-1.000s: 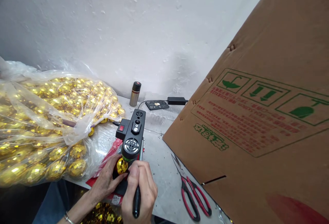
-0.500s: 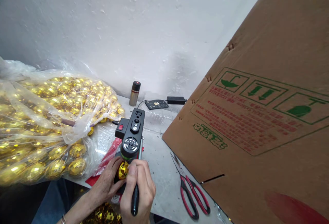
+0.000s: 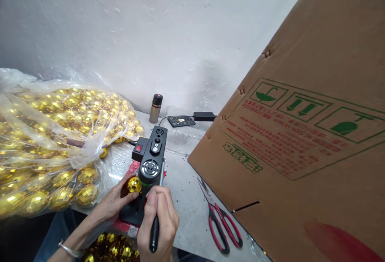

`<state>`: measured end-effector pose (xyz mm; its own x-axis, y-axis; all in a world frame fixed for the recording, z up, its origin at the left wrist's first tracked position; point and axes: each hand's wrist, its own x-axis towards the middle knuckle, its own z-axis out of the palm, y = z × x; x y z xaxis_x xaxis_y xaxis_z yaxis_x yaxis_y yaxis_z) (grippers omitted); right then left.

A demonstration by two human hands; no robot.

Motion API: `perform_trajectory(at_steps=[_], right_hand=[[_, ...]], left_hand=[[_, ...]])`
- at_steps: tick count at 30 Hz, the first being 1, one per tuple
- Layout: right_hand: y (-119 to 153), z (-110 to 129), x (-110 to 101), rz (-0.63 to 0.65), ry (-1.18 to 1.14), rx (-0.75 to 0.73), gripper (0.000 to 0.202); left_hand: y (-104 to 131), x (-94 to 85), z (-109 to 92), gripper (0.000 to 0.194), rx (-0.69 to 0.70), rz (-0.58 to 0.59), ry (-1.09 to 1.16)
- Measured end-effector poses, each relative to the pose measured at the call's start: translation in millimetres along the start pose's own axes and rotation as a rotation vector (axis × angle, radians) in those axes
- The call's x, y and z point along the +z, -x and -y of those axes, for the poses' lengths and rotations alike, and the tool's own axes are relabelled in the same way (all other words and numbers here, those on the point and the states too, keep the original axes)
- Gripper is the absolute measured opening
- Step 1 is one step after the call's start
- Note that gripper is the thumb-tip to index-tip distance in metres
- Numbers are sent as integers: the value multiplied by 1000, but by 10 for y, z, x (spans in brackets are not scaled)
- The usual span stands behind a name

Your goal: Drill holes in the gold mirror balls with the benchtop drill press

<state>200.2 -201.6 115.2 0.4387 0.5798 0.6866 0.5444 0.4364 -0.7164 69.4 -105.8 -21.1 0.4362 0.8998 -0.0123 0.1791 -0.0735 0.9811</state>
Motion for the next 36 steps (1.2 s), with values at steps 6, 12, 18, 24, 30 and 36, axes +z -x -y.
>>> perform_trajectory(at_steps=[6,12,18,24,30,36], right_hand=[[17,13,15,-4,-1,24,30],[12,22,8,-2,3,18,29],[14,25,0,4,10,12,28],[29,-29,-28,6,36,3,27],[15,-75,-49,40,39,-93,28],[132,-112,31,-42,33,-46,30]], left_hand=[[21,-56,36,62,67,52,5],[54,30,19,60,238,20,-312],[30,266,14,56,291,-46,-446],[-7,374,14,38,267,-71,-482],[-3,351,-20,38,228,-54,-465],[-2,357,-6,39,227,-60,-448]])
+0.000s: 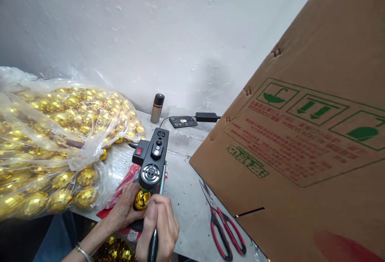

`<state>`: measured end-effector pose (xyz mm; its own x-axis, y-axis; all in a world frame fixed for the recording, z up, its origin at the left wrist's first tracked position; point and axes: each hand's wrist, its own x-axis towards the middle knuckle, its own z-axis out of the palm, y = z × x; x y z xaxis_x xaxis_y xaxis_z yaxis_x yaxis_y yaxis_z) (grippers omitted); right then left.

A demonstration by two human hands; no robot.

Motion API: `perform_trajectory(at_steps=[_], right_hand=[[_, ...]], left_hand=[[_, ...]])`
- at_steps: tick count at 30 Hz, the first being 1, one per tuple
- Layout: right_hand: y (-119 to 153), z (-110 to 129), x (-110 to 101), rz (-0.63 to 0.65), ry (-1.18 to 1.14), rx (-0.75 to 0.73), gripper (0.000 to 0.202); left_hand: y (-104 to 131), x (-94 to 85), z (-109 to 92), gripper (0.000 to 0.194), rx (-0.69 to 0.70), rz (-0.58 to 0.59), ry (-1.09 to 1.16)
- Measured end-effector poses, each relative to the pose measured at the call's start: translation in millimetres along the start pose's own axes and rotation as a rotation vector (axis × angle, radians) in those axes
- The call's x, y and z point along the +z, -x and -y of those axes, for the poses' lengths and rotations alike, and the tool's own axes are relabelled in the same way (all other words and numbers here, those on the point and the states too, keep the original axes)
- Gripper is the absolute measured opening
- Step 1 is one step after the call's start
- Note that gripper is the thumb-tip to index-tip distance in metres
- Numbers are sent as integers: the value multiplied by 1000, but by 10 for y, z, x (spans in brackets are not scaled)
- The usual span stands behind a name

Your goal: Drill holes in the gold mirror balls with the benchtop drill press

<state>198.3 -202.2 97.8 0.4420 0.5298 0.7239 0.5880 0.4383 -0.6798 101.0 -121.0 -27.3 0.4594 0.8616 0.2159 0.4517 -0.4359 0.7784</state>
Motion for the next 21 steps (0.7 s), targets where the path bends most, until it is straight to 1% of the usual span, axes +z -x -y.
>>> perform_trajectory(at_steps=[4,7,12,15,19,21], right_hand=[[107,-85,37,-38,52,-35,30],[146,-121,57,-66,48,-30,31],[157,-128,73,-78,2,-24,30],[161,-144,83,-78,18,-54,31],[166,-202,110,-111,35,-86,33],[167,-245,121,-132,24,-126,33]], left_hand=[[8,37,43,41,-16,1,-2],[15,64,66,41,-8,-20,-2],[22,57,58,44,-11,-19,11],[23,50,53,44,-18,-2,17],[17,50,47,48,-10,-17,18],[13,41,33,44,-9,-20,7]])
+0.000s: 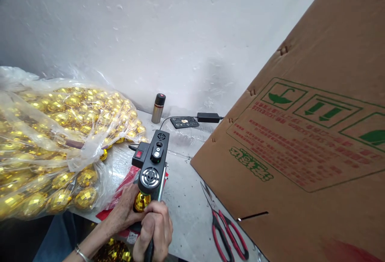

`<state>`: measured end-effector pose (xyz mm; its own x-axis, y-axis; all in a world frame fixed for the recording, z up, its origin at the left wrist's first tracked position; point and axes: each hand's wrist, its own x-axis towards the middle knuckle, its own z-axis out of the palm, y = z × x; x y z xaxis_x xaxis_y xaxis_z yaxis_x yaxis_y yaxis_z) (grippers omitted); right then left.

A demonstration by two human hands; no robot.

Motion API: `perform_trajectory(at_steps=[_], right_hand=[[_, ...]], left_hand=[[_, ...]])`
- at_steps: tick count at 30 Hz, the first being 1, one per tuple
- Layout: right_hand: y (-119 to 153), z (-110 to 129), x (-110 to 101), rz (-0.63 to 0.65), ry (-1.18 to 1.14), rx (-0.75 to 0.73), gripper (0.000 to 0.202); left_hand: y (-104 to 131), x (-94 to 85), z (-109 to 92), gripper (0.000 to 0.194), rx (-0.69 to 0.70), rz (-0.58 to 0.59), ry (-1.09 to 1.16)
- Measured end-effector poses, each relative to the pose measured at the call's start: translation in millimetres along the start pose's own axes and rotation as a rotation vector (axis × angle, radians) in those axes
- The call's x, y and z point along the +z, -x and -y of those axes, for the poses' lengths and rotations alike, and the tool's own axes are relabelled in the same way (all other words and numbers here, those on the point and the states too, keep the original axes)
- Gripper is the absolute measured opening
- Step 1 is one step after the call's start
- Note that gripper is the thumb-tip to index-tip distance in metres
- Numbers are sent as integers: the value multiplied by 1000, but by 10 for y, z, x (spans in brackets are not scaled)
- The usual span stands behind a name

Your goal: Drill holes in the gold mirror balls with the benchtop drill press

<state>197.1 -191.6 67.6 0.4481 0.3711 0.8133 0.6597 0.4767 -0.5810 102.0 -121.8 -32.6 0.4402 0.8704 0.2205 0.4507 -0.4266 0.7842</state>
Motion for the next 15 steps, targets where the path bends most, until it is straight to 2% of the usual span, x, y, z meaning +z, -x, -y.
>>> perform_trajectory(at_steps=[3,15], right_hand=[[20,-64,-1,2,-18,-36,33],[175,-253,-27,26,-13,-59,28]], left_hand=[[-5,-23,-31,39,-15,13,-18],[-15,7,-24,38,-22,20,-34]])
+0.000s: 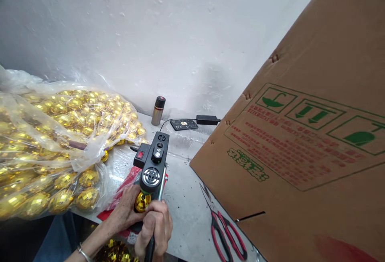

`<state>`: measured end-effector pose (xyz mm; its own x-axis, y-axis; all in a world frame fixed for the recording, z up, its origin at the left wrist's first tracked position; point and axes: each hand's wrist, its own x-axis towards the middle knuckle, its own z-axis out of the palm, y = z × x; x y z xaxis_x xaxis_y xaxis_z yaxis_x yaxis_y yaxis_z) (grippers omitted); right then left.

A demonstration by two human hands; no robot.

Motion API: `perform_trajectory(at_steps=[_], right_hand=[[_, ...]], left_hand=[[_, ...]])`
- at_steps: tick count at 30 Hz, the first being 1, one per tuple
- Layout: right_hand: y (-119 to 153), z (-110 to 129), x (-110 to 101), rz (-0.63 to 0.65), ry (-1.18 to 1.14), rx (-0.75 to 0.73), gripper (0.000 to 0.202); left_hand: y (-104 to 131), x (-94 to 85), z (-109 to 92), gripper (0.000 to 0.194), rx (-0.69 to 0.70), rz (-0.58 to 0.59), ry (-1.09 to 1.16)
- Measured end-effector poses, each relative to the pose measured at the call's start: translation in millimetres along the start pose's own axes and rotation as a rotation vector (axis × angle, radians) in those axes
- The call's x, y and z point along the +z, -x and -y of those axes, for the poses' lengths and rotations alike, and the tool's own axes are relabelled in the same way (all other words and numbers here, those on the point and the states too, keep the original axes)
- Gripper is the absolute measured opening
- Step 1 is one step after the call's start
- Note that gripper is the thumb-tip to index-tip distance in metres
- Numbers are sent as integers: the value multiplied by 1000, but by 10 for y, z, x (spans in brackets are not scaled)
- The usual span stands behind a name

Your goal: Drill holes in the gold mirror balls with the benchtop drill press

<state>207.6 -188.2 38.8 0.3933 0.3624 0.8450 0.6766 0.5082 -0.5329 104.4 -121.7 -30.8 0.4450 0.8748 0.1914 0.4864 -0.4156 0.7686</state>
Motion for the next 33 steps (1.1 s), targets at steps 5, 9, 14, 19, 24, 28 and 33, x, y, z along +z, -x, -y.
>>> perform_trajectory(at_steps=[5,9,14,19,24,28,33], right_hand=[[-30,-39,38,-45,19,-76,29],[-41,-46,63,-44,6,-71,28],[-28,-55,48,-24,12,-74,29],[50,-123,22,41,37,-130,32],[111,-204,13,66,70,-178,31],[-111,-47,-77,121,68,-154,30],[-622,282,-172,198,40,17,26]], left_hand=[[-11,-32,-48,40,-41,26,5],[-19,-49,-63,45,-47,33,22],[-34,-52,-55,48,-41,32,50],[-40,-38,-38,47,-43,31,57],[-42,-48,-41,47,-52,38,61],[-63,-17,-39,51,-32,14,46],[140,95,206,58,32,-12,-1]])
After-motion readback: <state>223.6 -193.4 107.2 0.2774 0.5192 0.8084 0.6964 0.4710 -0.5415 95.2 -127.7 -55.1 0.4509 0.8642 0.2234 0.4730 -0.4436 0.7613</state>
